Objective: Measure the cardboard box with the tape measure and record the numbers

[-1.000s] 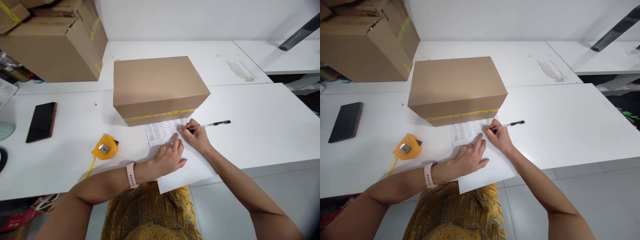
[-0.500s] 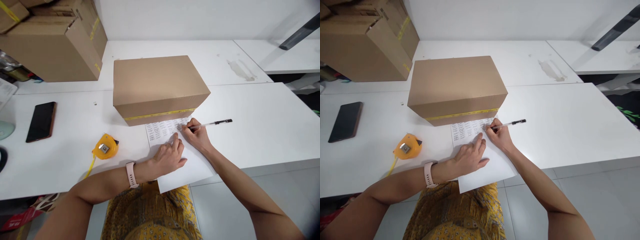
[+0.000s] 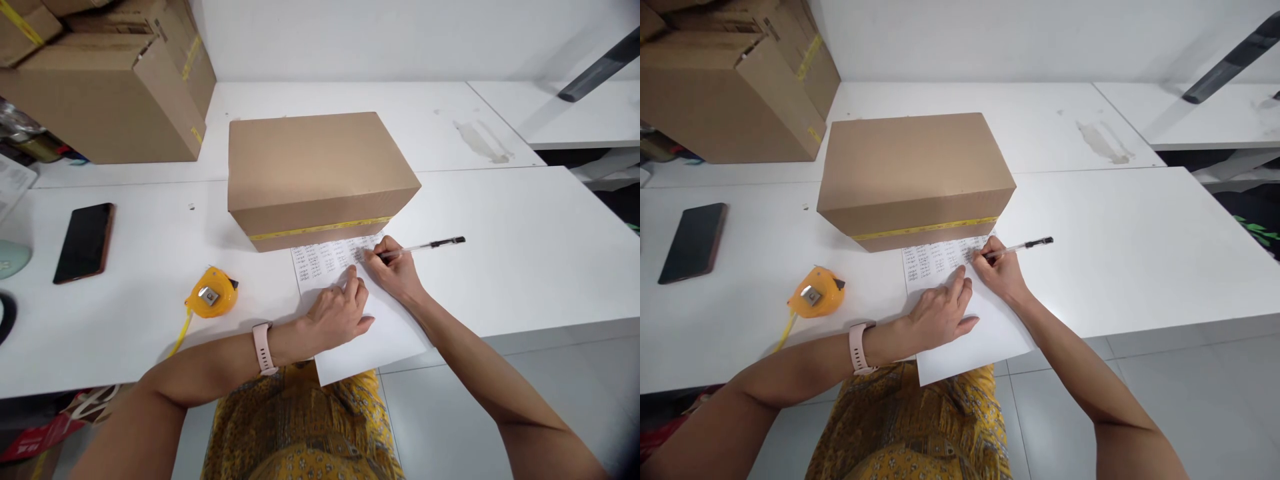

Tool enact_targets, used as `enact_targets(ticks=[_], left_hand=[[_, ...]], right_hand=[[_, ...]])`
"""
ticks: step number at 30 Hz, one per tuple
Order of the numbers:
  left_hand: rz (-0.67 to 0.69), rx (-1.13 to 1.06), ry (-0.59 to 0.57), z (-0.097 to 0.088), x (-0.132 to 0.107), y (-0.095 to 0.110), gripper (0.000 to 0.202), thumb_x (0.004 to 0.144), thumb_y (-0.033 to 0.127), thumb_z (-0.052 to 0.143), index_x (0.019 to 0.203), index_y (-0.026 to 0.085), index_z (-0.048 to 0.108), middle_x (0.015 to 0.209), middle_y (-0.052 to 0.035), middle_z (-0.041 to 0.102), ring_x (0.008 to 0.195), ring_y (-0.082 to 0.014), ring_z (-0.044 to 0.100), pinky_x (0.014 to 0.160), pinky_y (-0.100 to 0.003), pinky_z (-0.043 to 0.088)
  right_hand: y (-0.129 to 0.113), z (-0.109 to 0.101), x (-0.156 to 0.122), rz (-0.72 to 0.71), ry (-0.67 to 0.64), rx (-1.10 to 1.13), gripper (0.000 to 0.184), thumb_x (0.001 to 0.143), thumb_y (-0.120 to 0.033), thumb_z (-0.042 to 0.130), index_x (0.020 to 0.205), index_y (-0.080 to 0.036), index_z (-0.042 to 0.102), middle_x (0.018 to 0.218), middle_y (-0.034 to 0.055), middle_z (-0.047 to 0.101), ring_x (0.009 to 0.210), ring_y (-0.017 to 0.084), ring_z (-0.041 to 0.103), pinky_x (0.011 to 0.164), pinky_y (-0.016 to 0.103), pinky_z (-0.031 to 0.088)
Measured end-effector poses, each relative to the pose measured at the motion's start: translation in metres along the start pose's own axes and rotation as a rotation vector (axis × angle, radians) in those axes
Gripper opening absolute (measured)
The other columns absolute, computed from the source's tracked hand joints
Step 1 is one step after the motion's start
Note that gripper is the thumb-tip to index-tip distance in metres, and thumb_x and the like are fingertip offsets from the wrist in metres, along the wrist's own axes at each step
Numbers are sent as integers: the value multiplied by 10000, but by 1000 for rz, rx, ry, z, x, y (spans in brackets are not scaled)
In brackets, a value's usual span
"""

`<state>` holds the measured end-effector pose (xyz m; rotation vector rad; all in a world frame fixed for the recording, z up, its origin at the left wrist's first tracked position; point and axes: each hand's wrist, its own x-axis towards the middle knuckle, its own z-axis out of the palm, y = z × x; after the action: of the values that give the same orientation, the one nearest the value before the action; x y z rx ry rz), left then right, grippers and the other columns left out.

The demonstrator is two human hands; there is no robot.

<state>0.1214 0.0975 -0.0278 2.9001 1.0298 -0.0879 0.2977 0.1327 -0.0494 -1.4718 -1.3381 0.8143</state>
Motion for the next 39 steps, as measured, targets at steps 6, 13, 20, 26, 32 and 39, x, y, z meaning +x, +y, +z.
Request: enact_targets(ticks=[6, 13, 20, 26, 32, 39], left_hand=[[4, 15, 14, 1, 0, -1, 667, 1001, 536, 497, 1409, 10, 529, 1520, -349, 451, 799, -264, 725, 583, -339, 555], [0, 23, 12, 0, 1, 0, 676, 996, 543, 510, 1418, 16, 526, 1514, -344, 465, 809, -264, 731, 597, -334, 564], [1, 25, 9, 0, 0, 0, 663, 996, 538, 514, 1405, 18, 540, 1512, -340, 469, 833, -271, 735, 608, -335, 570], [7, 14, 8, 1, 1, 0, 658, 998, 539, 510, 1402, 22, 543, 1507, -348, 469, 804, -265, 730, 590, -334, 559], [10, 17, 26, 1, 0, 0, 672, 993, 540, 523, 1403, 9, 543, 1489, -355, 483, 818, -275, 735, 586, -332, 556], [18, 19, 7, -1, 1, 0, 661, 1000, 527, 510, 1404, 4, 539, 1488, -361, 482, 800, -273, 737, 576, -333, 556]], right_hand=[[1, 0, 0, -8, -3, 2, 258, 780, -274, 684, 656, -236, 460, 599, -45, 471, 546, 113, 379, 518, 286, 302], [3, 0, 1, -32, 20, -17, 247, 783, -275, 676, 658, -233, 468, 590, -50, 468, 540, 109, 394, 518, 275, 312], [5, 0, 1, -28, 27, -21, 237, 790, -269, 671, 669, -233, 472, 587, -54, 468, 533, 108, 396, 512, 271, 316], [2, -1, 1, -33, 22, -4, 219, 770, -258, 657, 669, -232, 464, 591, -56, 458, 543, 105, 383, 514, 268, 309], [4, -2, 2, -21, 15, -11, 203, 765, -241, 658, 668, -229, 480, 590, -54, 471, 550, 107, 398, 520, 268, 313], [3, -1, 2, -30, 16, -4, 237, 781, -274, 672, 661, -234, 471, 565, -59, 444, 531, 107, 377, 502, 266, 298]])
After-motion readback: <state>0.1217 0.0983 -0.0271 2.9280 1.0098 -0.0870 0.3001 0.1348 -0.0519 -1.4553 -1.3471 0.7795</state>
